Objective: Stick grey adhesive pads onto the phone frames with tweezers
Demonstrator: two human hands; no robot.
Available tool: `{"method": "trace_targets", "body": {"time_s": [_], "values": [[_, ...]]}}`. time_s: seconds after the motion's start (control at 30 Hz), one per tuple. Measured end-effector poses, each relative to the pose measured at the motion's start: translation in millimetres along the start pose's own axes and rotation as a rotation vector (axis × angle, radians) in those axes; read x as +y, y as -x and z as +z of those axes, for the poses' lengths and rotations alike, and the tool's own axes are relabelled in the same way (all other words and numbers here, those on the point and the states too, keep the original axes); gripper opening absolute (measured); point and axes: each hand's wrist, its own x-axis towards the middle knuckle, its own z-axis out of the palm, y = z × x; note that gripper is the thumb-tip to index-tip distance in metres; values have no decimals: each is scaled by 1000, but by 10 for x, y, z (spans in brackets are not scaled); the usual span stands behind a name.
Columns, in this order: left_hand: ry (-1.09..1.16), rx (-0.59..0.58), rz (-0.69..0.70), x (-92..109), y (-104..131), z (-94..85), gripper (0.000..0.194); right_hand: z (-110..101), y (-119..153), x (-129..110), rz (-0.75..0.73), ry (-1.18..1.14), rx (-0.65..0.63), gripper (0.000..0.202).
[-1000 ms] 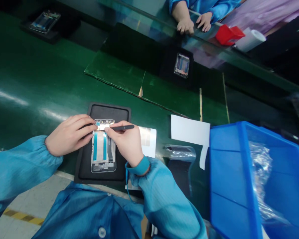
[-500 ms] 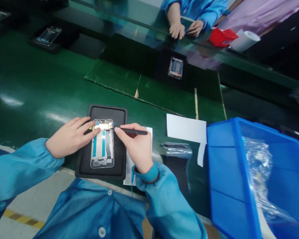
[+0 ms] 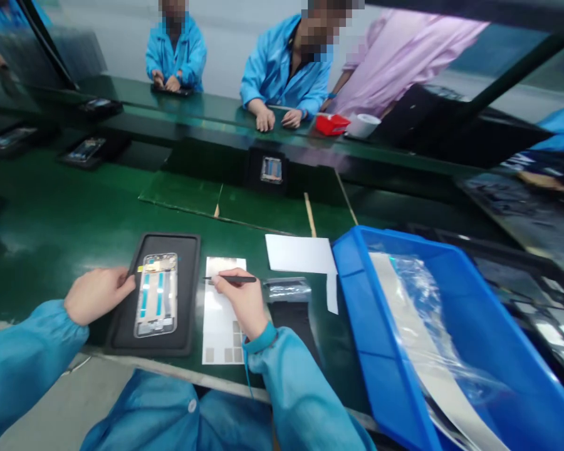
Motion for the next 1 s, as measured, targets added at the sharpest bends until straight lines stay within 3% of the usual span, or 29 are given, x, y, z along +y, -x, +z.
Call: {"method": "trace_targets", "body": {"time_s": [0.07,0.2,0.27,0.3,0.33,0.4,0.47,0.6,0.7,0.77,0.83,0.9,1.0], "values": [[-46,9,-81,-243,-110,-48,44,-3,-2,-3,-9,-17,0,22],[-112,43,-290,-971,-396,-190,37,4,25,5,-14,-72,22,23],[-259,223,-315,-1155,-523,-336,33,17,33,17,-16,-94,28,23],[-321,315,-300,-1130,-578,-427,31,25,36,22,-15,-105,31,23],[-353,402,-265,-1014,-632,-523,30,34,39,24,-12,-119,35,22],[-298,480,-136,-527,-758,-708,30,48,46,22,-2,-149,50,21],[-100,464,48,196,-948,-841,32,52,56,13,15,-163,60,19],[-19,396,282,1691,-1561,-916,30,32,69,-7,22,-162,58,16],[37,378,350,2460,-2040,-905,42,20,66,-15,32,-207,69,18],[73,369,360,2764,-2274,-914,47,23,59,-11,63,-255,66,18],[108,365,360,2918,-2427,-939,47,33,52,1,90,-289,64,18],[151,371,361,2948,-2512,-971,42,42,49,14,103,-304,73,18],[242,400,359,2809,-2547,-1009,38,46,58,12,120,-305,93,18]]}}
